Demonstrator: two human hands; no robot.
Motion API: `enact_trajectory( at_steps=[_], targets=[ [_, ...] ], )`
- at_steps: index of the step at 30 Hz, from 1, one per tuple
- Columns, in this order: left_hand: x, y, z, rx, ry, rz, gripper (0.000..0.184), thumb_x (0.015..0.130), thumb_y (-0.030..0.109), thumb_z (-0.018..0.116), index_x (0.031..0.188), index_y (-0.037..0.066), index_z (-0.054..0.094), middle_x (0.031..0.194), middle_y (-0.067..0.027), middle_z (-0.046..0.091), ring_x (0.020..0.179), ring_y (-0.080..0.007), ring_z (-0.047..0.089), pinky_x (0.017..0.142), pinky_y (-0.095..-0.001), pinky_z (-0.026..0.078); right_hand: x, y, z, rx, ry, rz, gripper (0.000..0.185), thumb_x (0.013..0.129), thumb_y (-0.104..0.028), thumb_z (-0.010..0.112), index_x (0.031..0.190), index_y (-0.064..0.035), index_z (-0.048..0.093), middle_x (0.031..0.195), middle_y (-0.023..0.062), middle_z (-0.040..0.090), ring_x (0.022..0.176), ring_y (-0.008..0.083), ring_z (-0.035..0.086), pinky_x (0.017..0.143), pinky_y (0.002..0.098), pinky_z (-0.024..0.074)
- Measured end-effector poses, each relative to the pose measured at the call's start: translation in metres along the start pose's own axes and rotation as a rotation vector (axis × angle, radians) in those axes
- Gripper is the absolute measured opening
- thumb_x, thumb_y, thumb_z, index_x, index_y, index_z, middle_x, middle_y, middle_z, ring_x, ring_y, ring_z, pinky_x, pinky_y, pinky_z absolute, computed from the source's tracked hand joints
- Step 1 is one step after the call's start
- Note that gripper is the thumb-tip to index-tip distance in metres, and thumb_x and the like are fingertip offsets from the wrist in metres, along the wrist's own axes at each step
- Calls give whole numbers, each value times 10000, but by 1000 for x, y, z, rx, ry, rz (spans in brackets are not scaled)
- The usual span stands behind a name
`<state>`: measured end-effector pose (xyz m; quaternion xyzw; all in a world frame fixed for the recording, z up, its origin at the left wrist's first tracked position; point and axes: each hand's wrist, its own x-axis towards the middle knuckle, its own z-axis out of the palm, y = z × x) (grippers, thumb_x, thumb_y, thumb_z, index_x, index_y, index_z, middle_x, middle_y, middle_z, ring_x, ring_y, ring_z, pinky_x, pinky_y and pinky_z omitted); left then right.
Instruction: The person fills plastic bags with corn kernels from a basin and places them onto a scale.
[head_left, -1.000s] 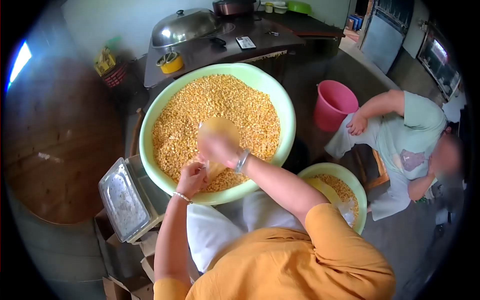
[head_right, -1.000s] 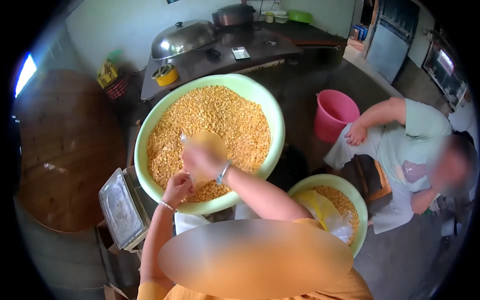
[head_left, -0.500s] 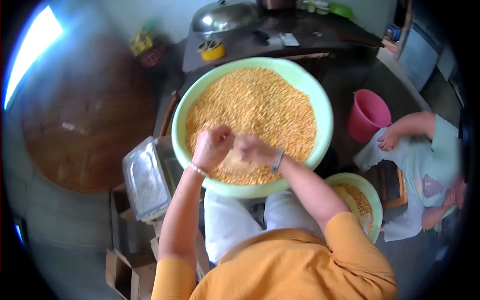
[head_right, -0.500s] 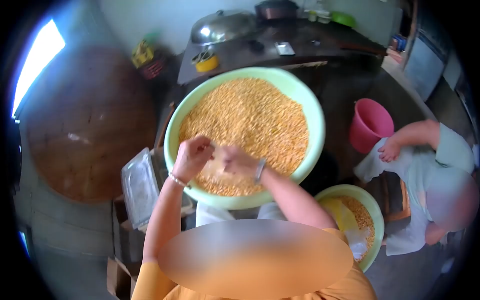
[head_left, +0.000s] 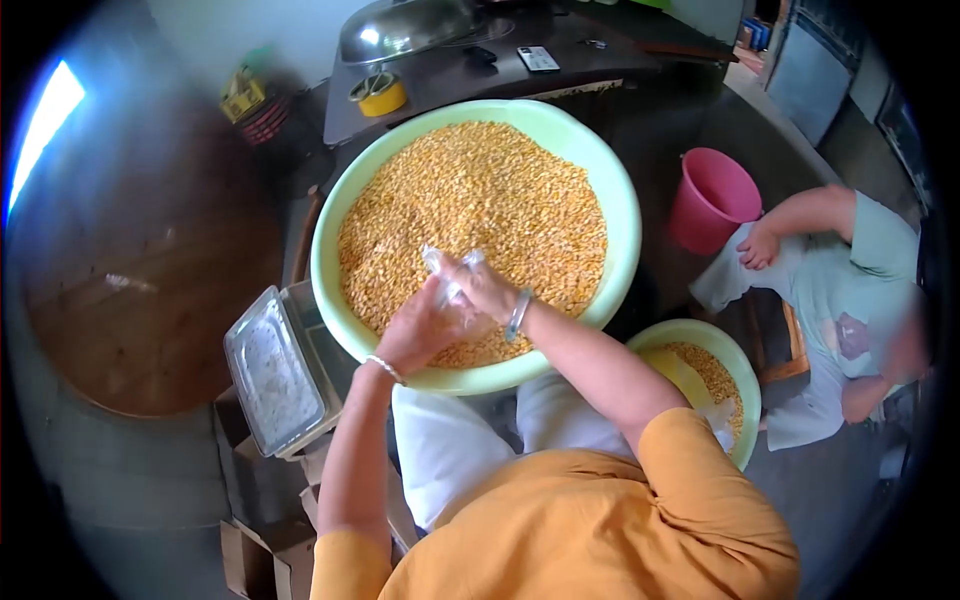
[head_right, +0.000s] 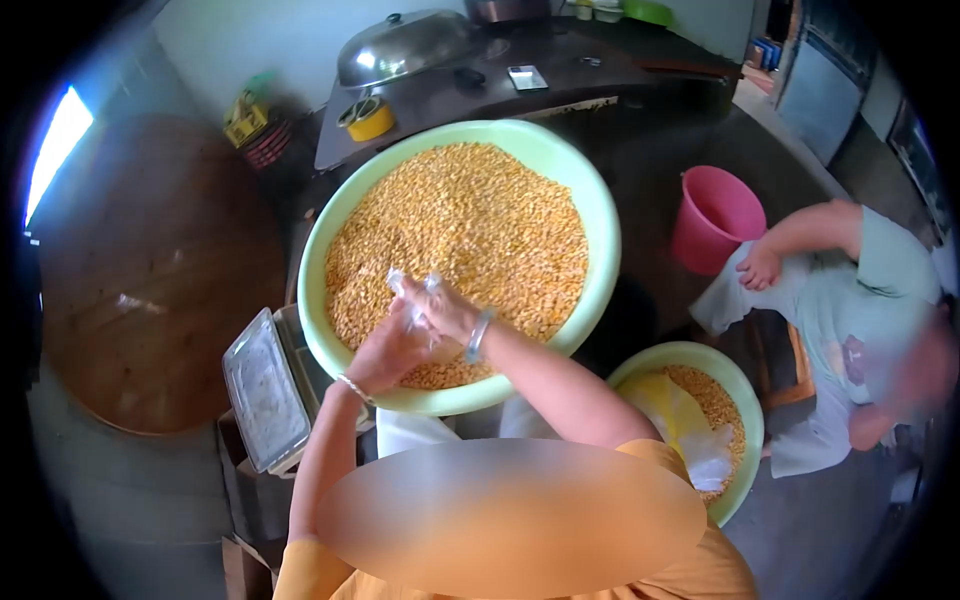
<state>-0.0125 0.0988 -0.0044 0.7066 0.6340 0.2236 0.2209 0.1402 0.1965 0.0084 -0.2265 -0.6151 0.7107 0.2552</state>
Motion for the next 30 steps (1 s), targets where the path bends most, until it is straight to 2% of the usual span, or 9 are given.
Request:
enact_trajectory(
  at_steps=[4,5,9,12,17,19,20,24,30],
  targets=[
    [-5,28,1,461,-140,-107,834,752,330,672,1399,46,230,1465,-147,218,1313,-311,302,1051,-454,267,4,-1,0,14,-15,-11,607,883,-590,392,880,-17,593,469,-34,439,344,56,396,326,196,342],
    [-5,22,3,502,-83,-25,878,732,358,698,1400,45,221,1416,-178,307,1265,-330,368,1027,-442,307,8,5,-1,-4,5,-44,608,881,-593,393,880,-19,593,469,-36,439,342,57,396,324,197,341],
    [8,18,3,-453,179,105,892,680,418,748,1347,39,293,1120,-200,568,1052,-355,547,892,-404,427,15,10,-5,-48,21,-114,591,884,-586,398,893,-34,607,537,-13,507,439,47,475,393,184,389],
    [18,23,13,-487,145,-83,850,730,240,768,1362,11,248,1254,-112,473,1165,-182,436,963,-321,380,13,-1,1,-86,23,-170,547,896,-542,432,964,-36,629,742,36,605,648,74,556,555,213,465],
    [33,-3,37,-643,277,29,471,744,232,729,1108,36,502,952,-74,616,882,-170,584,746,-303,464,33,17,-2,41,1,113,349,913,-349,503,966,-36,648,844,48,646,773,108,595,681,281,494],
    [33,2,39,-844,293,48,345,778,151,683,1058,20,529,908,-30,608,822,-108,565,678,-248,450,27,-15,-3,-658,40,13,407,894,-430,495,860,-55,647,744,65,642,704,154,594,647,299,473],
    [35,-5,41,-946,323,38,273,796,107,651,1030,12,546,871,-10,608,769,-82,558,631,-219,437,37,-6,-10,-703,-30,-27,457,876,-487,496,818,-58,642,698,69,624,677,175,591,637,308,469],
    [24,-2,13,-910,278,-319,101,809,34,538,819,5,635,729,21,601,675,-50,531,594,-180,396,32,-10,-8,-191,-184,-13,395,900,-448,499,820,-88,643,544,-4,510,475,75,460,441,230,368],
    [29,-34,40,-1087,537,-132,189,810,-11,509,975,-1,601,806,-8,603,732,-92,552,663,-218,450,33,4,-6,226,-302,178,380,910,-467,474,797,-117,567,539,-14,467,435,56,414,383,197,325]
  ],
)
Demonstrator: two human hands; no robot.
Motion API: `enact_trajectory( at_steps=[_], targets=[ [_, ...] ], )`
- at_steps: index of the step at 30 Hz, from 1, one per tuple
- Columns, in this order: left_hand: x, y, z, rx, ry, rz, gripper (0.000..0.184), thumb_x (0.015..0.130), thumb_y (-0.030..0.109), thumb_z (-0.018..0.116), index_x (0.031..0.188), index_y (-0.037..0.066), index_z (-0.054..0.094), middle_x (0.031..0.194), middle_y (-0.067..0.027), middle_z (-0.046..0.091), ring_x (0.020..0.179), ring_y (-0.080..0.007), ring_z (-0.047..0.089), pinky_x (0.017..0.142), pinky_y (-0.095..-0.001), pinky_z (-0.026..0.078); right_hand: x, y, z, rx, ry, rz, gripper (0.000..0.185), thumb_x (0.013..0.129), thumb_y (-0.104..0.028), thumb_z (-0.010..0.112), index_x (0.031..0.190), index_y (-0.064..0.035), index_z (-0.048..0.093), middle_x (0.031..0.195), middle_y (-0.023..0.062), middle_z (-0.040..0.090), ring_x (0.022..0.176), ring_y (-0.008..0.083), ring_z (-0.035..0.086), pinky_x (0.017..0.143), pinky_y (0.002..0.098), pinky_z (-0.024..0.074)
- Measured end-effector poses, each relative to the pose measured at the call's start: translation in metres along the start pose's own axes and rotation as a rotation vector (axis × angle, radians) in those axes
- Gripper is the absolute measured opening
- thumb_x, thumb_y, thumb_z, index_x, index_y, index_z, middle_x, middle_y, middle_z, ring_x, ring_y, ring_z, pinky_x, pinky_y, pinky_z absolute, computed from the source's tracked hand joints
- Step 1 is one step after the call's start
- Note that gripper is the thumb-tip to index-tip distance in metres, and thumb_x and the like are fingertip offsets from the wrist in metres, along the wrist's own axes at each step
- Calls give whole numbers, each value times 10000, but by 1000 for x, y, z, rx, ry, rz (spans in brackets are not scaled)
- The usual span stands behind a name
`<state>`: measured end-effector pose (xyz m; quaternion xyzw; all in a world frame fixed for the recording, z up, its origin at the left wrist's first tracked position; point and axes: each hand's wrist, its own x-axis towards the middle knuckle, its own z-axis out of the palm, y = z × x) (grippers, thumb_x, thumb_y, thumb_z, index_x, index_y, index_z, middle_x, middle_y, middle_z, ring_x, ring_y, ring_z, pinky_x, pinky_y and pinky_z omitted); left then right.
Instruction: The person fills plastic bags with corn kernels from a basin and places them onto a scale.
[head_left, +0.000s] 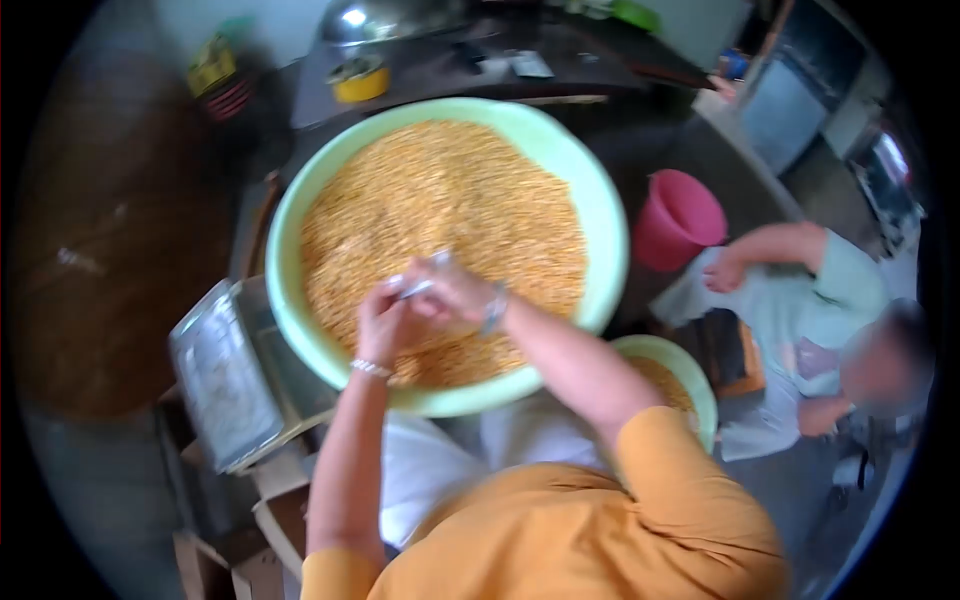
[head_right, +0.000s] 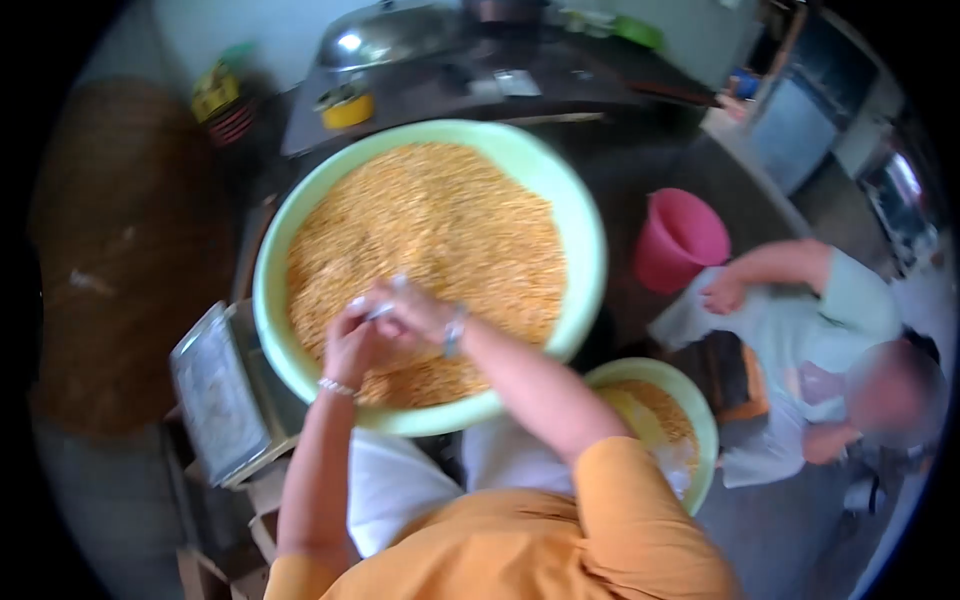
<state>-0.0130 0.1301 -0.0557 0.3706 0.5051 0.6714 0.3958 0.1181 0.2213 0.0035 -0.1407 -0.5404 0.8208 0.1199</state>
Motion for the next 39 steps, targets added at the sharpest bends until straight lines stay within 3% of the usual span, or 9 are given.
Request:
enact_trajectory(
  at_steps=[2,5,10,15,18,22,31,34,39],
  targets=[
    [0,30,13,-19,22,-139,184,794,-26,506,957,-4,589,784,-21,595,722,-104,552,680,-223,454,-4,-9,-3,39,8,93,388,916,-434,483,938,-70,616,551,-11,475,461,67,433,417,209,356],
    [5,40,12,-257,53,-340,201,783,-36,485,972,-44,549,781,-77,606,699,-147,563,675,-238,464,-6,-13,-10,-5,39,-42,304,903,-276,545,992,0,639,591,4,536,498,79,480,475,218,401],
    [6,53,13,-316,103,-363,206,831,26,496,1014,-43,561,780,-68,589,662,-142,533,649,-239,451,-6,-13,-16,-429,169,-135,145,809,-121,661,877,3,688,711,57,655,627,105,598,594,246,491],
    [7,42,10,-327,32,-340,263,881,81,485,1106,-36,553,795,-61,594,627,-125,543,603,-228,447,-1,-1,-6,-941,357,-580,98,700,-50,686,767,-118,706,732,65,667,682,191,651,607,283,520],
    [6,40,11,-199,-44,-334,289,868,69,475,1130,-32,544,791,-58,605,633,-108,563,596,-213,456,-13,-21,12,-1363,340,-795,109,717,-21,663,818,-57,683,752,98,659,678,222,640,590,303,512],
    [1,42,13,-52,-146,-263,258,857,44,472,1084,-44,557,788,-54,623,684,-102,588,633,-215,478,-9,-3,0,-1250,363,-840,132,696,-21,664,825,-49,672,739,97,636,663,236,626,571,307,504],
    [10,17,9,267,107,41,119,840,-3,537,935,-31,604,787,-47,631,700,-82,576,647,-211,473,-11,-7,-4,-1029,254,-500,143,804,-108,639,931,-63,686,914,78,655,814,209,632,715,282,502],
    [9,13,4,543,273,143,124,798,118,608,887,37,637,718,-46,643,628,-113,591,599,-243,468,-15,-17,-10,-933,188,-390,152,821,-157,630,940,-90,696,986,84,645,892,204,617,799,289,482],
    [7,19,6,616,346,83,129,781,141,613,880,68,651,716,-66,660,651,-169,630,622,-288,487,-26,-22,-29,-910,149,-267,171,841,-198,621,956,-99,698,1095,94,621,984,198,595,880,290,456]
  ],
)
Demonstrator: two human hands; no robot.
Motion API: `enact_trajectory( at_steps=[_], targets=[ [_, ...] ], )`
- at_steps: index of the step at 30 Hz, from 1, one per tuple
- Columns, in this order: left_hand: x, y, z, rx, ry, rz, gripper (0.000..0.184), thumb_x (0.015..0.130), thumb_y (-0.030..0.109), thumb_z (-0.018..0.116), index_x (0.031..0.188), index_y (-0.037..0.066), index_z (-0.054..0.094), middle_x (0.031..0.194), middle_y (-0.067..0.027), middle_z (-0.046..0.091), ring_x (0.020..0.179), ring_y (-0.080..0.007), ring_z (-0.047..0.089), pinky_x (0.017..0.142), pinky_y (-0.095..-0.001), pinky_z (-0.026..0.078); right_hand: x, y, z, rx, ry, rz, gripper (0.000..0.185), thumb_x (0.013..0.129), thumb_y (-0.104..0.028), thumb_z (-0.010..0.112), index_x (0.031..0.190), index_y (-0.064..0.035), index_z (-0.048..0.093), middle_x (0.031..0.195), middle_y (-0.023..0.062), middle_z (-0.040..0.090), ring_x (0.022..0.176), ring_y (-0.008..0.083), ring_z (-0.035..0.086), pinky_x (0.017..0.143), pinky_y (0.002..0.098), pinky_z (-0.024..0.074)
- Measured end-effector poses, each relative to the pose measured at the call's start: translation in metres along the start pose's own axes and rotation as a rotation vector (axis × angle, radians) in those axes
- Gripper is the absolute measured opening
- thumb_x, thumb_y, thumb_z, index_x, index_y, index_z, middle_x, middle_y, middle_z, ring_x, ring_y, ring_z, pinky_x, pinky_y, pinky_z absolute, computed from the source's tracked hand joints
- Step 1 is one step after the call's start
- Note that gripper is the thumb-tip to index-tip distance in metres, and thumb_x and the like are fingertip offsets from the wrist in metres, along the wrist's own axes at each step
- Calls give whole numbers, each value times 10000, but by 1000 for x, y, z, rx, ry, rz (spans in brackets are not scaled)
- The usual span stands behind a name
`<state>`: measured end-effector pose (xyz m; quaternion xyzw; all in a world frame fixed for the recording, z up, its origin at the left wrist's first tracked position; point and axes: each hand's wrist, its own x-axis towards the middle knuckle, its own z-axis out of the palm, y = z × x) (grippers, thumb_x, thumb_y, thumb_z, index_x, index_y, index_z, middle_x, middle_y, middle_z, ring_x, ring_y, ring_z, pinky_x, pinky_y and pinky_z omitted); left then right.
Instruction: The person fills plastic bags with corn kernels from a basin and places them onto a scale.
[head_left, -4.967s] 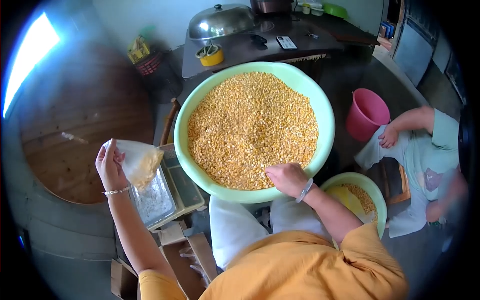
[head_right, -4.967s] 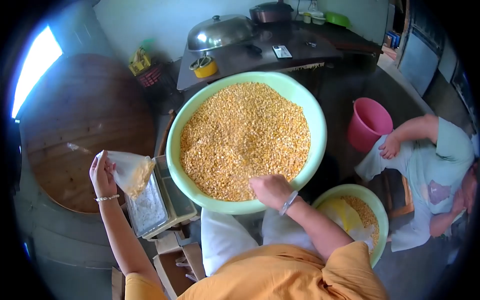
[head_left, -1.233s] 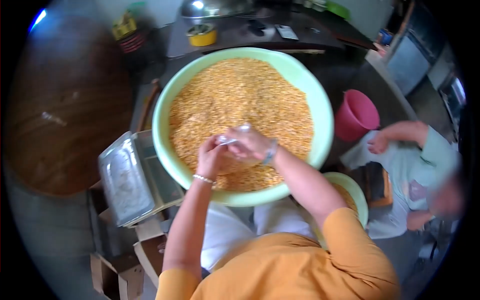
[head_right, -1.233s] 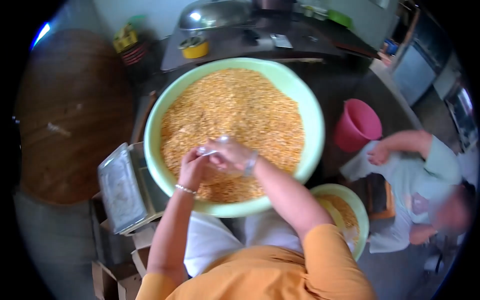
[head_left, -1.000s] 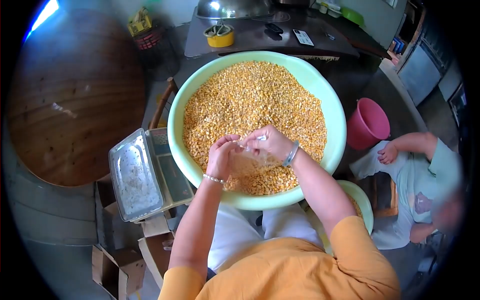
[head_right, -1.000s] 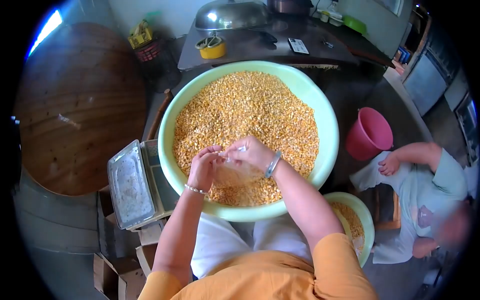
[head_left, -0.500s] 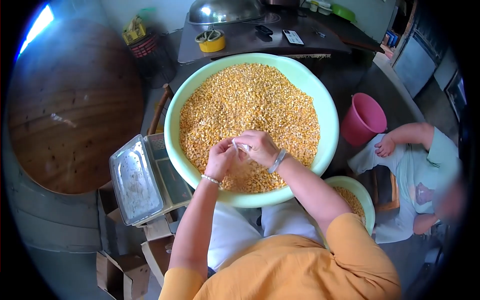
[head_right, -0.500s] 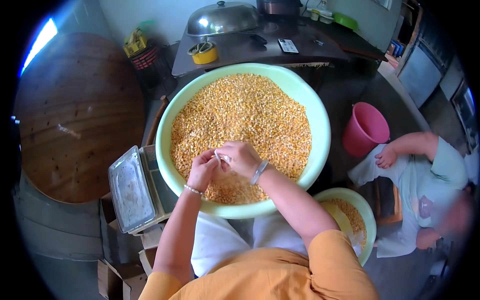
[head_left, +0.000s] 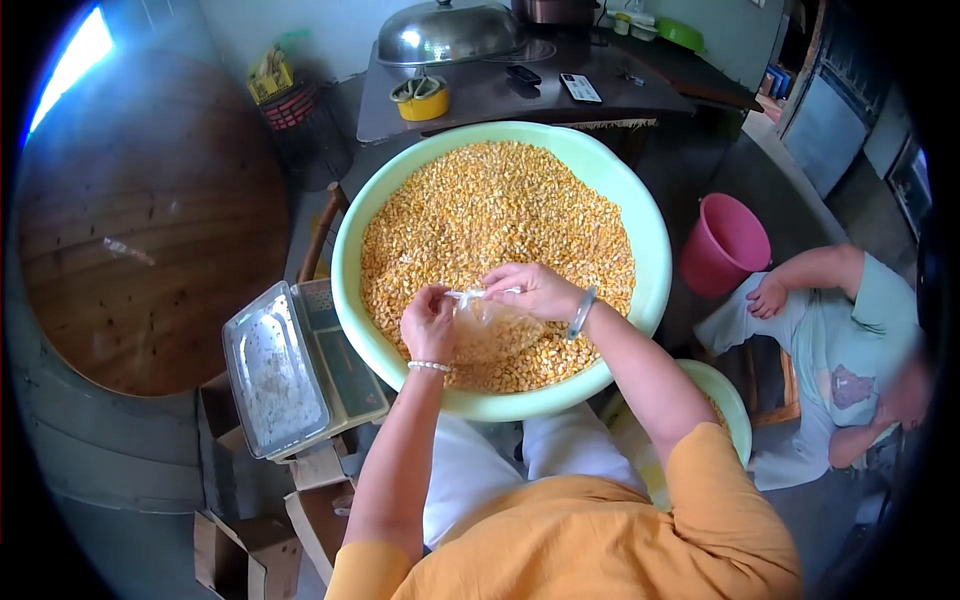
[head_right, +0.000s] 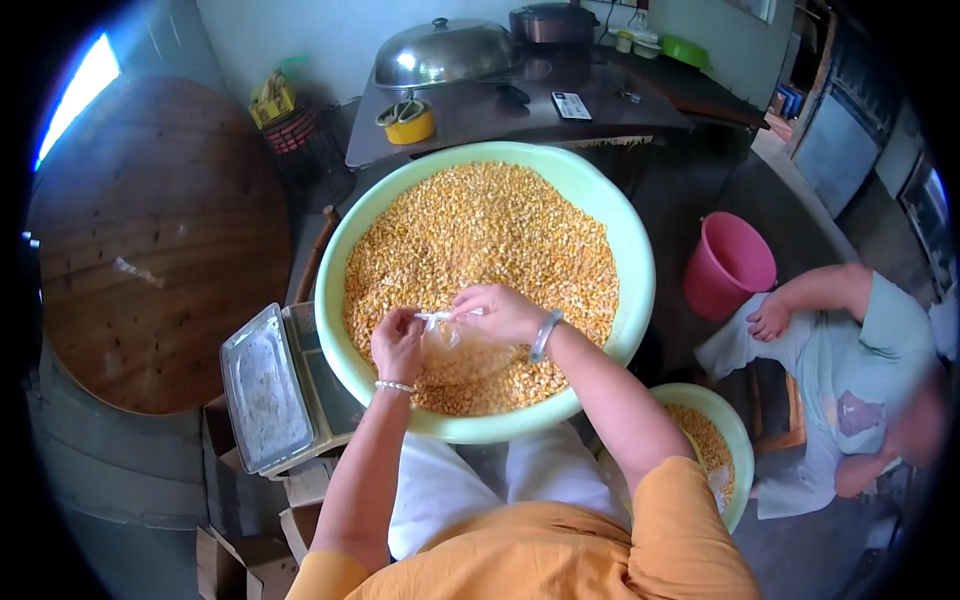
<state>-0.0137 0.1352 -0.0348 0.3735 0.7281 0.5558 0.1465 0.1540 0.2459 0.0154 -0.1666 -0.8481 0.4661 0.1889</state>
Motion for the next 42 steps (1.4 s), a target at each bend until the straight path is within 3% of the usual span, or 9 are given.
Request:
enact_trajectory(
  at_steps=[6,10,13,16,19,25,30,33,42],
  targets=[
    [0,0,-8,325,77,-50,153,748,157,621,854,64,680,706,-63,664,620,-143,619,600,-274,485,-20,14,-4,55,-92,352,155,841,-219,621,919,-116,706,1163,81,598,1017,181,581,904,295,450],
    [-1,10,-12,311,70,-139,168,758,146,623,885,57,685,700,-56,667,604,-131,611,584,-257,477,-24,19,-4,-76,88,219,156,833,-204,629,926,-99,698,1083,70,637,913,177,611,852,287,474],
    [-9,28,-11,113,69,-11,116,781,91,605,872,80,675,725,-65,652,657,-179,627,631,-274,487,-20,18,0,-188,244,6,155,840,-186,625,949,-100,695,944,61,674,755,145,629,719,267,512],
    [-20,34,-4,-107,11,294,111,781,16,609,855,73,669,740,-65,644,661,-168,621,629,-257,484,-18,1,5,332,144,225,175,854,-159,612,1003,-99,679,782,31,667,603,91,598,564,227,499],
    [-26,45,-6,-22,-148,562,168,767,-64,599,892,31,661,829,-65,661,741,-115,614,681,-243,486,-14,-9,17,371,50,144,206,906,-127,540,1072,-51,636,689,5,603,488,41,523,421,179,411],
    [-27,45,-10,-76,-95,445,279,736,-115,586,965,34,643,855,-81,661,739,-155,622,667,-267,491,-15,-18,17,264,-32,256,181,878,-179,592,994,-52,650,643,-1,609,494,52,546,464,209,454],
    [-31,43,-17,651,-374,269,171,769,213,609,903,111,636,697,-121,628,643,-327,607,636,-405,483,-12,-11,11,435,91,217,166,893,-187,569,879,-31,624,607,10,591,449,47,528,409,182,431],
    [-31,35,-14,775,-387,323,141,767,216,592,859,118,634,624,-135,605,620,-340,596,637,-411,473,-14,-14,8,556,96,190,186,902,-182,552,809,-25,587,591,14,577,430,48,523,384,165,418],
    [-26,67,-2,619,-251,686,489,638,250,754,1053,57,581,1050,-176,574,913,-341,567,764,-413,459,-16,-18,4,652,71,132,179,899,-172,560,820,-13,586,612,33,561,454,74,520,384,203,411]
  ],
)
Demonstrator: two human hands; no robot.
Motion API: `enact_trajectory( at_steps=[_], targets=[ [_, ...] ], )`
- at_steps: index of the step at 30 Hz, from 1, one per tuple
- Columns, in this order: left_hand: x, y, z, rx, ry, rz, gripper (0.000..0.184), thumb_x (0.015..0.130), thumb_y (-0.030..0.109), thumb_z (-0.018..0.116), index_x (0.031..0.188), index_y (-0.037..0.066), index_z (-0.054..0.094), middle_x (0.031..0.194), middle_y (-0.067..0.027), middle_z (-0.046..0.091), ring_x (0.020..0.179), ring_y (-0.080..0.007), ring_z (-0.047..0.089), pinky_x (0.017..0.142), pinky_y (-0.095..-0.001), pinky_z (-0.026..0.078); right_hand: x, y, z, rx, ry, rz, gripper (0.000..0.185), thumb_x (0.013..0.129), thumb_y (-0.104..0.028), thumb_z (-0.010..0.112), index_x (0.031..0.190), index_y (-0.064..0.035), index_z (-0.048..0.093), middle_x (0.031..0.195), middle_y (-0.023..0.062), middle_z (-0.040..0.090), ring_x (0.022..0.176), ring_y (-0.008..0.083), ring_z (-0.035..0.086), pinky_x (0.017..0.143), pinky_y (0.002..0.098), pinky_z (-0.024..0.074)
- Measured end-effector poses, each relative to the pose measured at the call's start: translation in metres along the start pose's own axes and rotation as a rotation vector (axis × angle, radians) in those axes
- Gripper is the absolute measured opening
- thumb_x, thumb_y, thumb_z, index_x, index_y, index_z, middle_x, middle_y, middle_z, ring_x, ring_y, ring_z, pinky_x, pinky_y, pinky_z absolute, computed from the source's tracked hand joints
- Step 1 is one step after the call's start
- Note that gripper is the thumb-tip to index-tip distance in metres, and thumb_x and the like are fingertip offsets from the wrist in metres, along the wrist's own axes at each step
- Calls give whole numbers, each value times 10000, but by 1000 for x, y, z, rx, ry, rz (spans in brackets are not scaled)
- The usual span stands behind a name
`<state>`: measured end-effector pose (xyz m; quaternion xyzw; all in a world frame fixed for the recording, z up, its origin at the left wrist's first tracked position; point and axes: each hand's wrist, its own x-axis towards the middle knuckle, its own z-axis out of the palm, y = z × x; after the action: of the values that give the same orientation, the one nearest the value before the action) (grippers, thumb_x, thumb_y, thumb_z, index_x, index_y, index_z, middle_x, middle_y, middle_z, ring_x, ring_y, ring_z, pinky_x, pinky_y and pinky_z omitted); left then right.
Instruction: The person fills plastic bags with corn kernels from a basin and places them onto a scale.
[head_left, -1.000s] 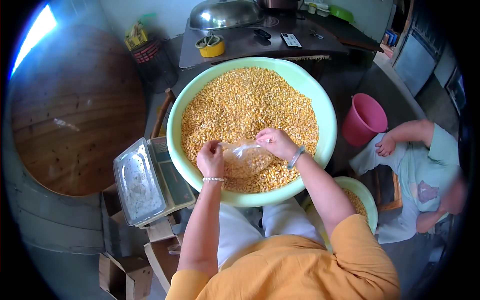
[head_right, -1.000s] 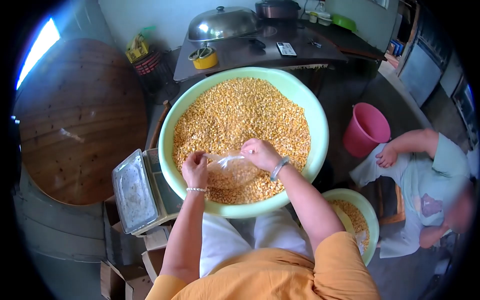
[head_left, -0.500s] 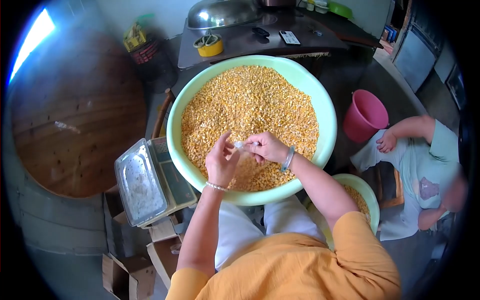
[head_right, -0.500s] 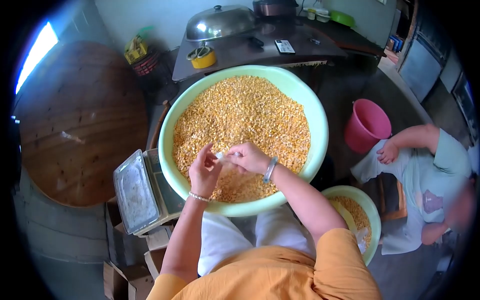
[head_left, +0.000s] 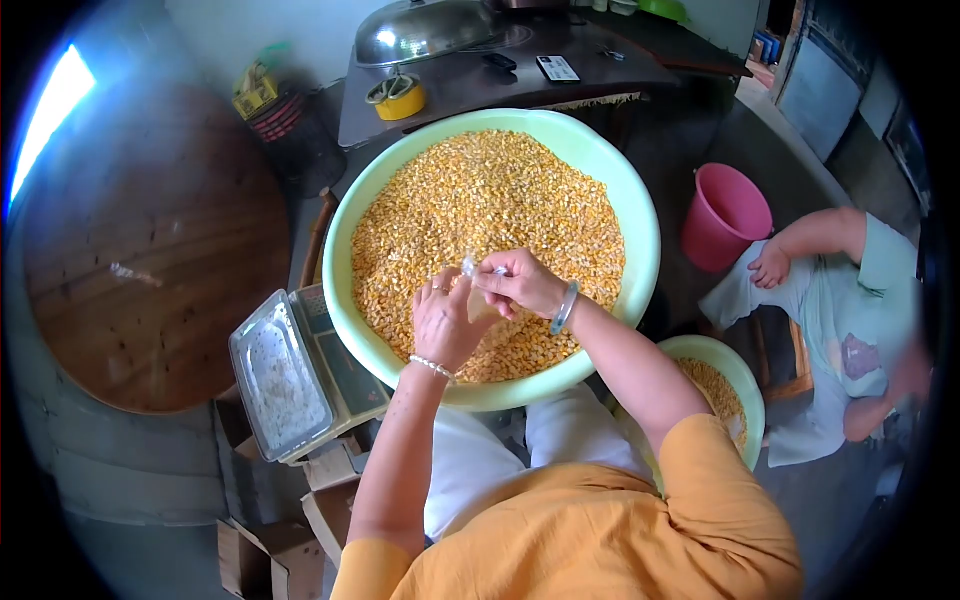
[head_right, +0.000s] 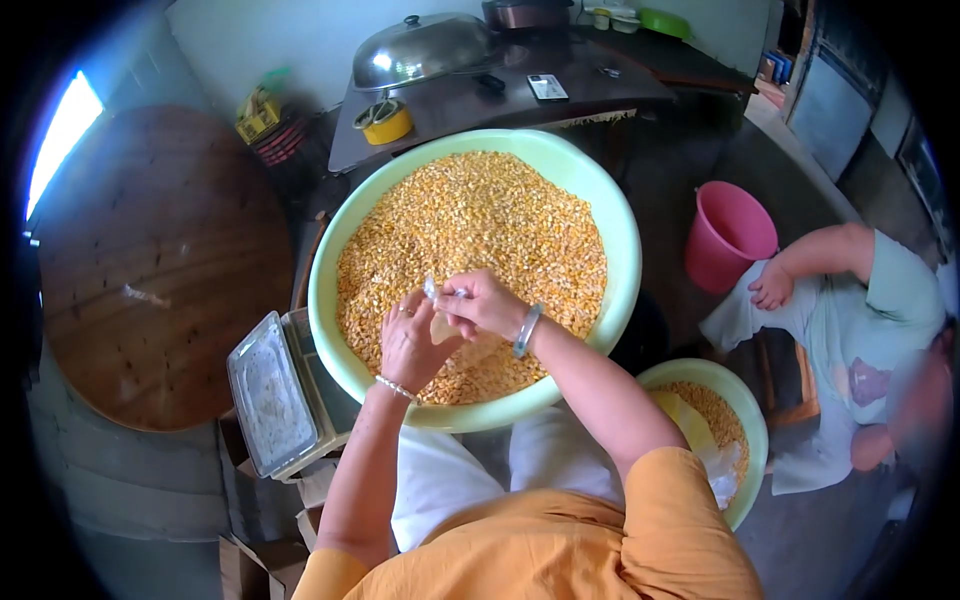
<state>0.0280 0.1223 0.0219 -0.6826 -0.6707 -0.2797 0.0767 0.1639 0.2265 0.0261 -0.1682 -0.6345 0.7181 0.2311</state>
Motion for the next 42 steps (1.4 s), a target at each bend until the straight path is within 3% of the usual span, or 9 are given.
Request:
enact_trajectory(
  at_steps=[7,12,17,21,25,29,31,34,42],
  targets=[
    [11,-3,20,-327,-179,-251,145,814,258,614,806,116,645,658,-157,599,621,-318,601,544,-399,464,4,8,-10,142,156,-116,115,871,-107,581,901,3,599,664,35,580,472,73,527,403,194,416],
    [10,-15,29,-928,-156,-515,103,781,80,681,752,16,605,639,60,512,573,-23,439,502,-192,350,7,4,-22,385,455,-198,118,890,-123,541,949,-33,590,698,56,593,430,73,496,358,197,386],
    [6,-20,33,-1059,-141,-590,65,811,68,641,811,18,601,680,-5,585,581,-75,530,539,-196,425,2,-2,-44,655,903,-248,201,908,-239,521,938,-49,578,606,32,525,368,88,394,346,239,321],
    [3,-20,35,-1040,-169,-597,85,825,69,620,765,33,572,663,-5,578,561,-68,524,479,-207,404,-18,6,-93,1175,597,-674,411,917,-414,466,676,-87,527,410,-34,297,330,93,249,383,250,217],
    [3,-33,39,-338,-267,-371,178,783,200,629,711,40,598,566,-100,574,500,-217,549,487,-331,433,-10,-13,-63,595,643,-63,358,887,-320,567,667,-37,568,429,-11,400,323,82,325,362,265,308],
    [16,-1,8,-56,-263,-341,191,778,246,605,712,67,626,657,-183,594,631,-377,578,562,-442,456,8,10,-46,-381,590,-20,236,863,-217,570,739,-23,621,540,64,583,449,169,550,467,324,456],
    [16,-9,8,-299,-167,-387,194,790,207,639,712,30,631,604,-110,611,555,-233,594,527,-350,455,6,17,-41,-956,567,-48,165,852,-162,528,869,-49,648,729,115,657,643,270,627,622,379,498],
    [18,-14,0,-885,-77,-499,142,790,112,676,733,-11,635,623,0,605,593,-45,548,520,-231,432,0,18,-28,-937,450,60,230,844,-137,491,1013,-100,643,913,152,651,839,319,616,744,402,485],
    [15,-23,-9,-1022,-131,-535,77,757,43,687,769,-11,634,696,-38,634,606,-85,577,558,-220,462,6,23,-25,-918,103,162,279,834,-146,509,1083,-103,628,970,147,648,878,279,624,788,373,483]
  ],
)
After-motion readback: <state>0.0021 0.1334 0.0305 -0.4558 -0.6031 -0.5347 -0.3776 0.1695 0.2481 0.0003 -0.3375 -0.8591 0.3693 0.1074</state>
